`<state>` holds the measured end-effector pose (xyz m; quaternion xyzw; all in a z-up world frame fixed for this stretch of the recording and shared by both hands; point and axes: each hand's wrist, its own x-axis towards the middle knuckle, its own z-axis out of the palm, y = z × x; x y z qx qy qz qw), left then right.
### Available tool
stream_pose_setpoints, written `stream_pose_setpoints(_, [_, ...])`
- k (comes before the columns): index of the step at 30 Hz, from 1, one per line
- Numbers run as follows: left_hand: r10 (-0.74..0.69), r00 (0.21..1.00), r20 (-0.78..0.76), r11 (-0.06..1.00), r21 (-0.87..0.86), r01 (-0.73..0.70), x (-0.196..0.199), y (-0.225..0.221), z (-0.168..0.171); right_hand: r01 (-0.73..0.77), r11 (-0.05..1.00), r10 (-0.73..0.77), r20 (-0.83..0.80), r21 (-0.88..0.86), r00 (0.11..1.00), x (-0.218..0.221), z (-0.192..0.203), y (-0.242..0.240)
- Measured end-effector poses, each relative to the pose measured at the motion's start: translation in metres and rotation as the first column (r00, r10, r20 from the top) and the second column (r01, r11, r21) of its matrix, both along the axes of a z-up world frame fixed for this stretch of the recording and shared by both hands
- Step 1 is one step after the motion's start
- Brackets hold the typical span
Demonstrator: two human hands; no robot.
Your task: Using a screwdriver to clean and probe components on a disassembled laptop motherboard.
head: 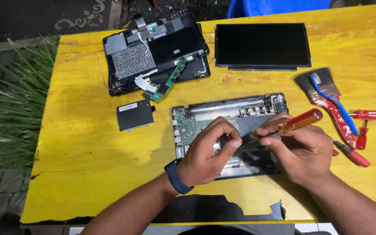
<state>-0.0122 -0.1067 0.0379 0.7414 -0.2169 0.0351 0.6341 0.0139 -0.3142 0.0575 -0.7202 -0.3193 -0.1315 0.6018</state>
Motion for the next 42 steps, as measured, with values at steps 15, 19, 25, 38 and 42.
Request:
stream_pose_setpoints(15, [0.046,0.997,0.059,0.999,0.005,-0.046,0.001,0.005,0.002,0.054,0.998,-0.053,0.025,-0.030,0.998,0.001,-0.004,-0.003])
stream_pose_setpoints(19, [0.039,0.995,0.087,0.999,0.020,-0.041,0.007,0.009,-0.001,0.012,1.000,-0.013,0.055,0.016,0.998,0.002,-0.007,-0.001])
stream_pose_setpoints(25, [0.044,0.963,0.266,0.993,0.094,-0.071,0.022,0.042,0.014,0.022,0.999,-0.021,0.027,-0.043,0.999,-0.001,-0.002,0.002])
stream_pose_setpoints(38, [-0.378,0.926,0.018,0.856,0.389,0.341,0.006,0.111,-0.008,-0.220,0.963,0.236,0.098,-0.155,0.967,0.002,0.020,0.048])
stream_pose_setpoints(42, [-0.381,0.924,0.027,0.869,0.352,0.348,0.008,0.110,-0.014,-0.149,0.965,0.175,0.108,-0.218,0.979,0.003,0.025,0.062])
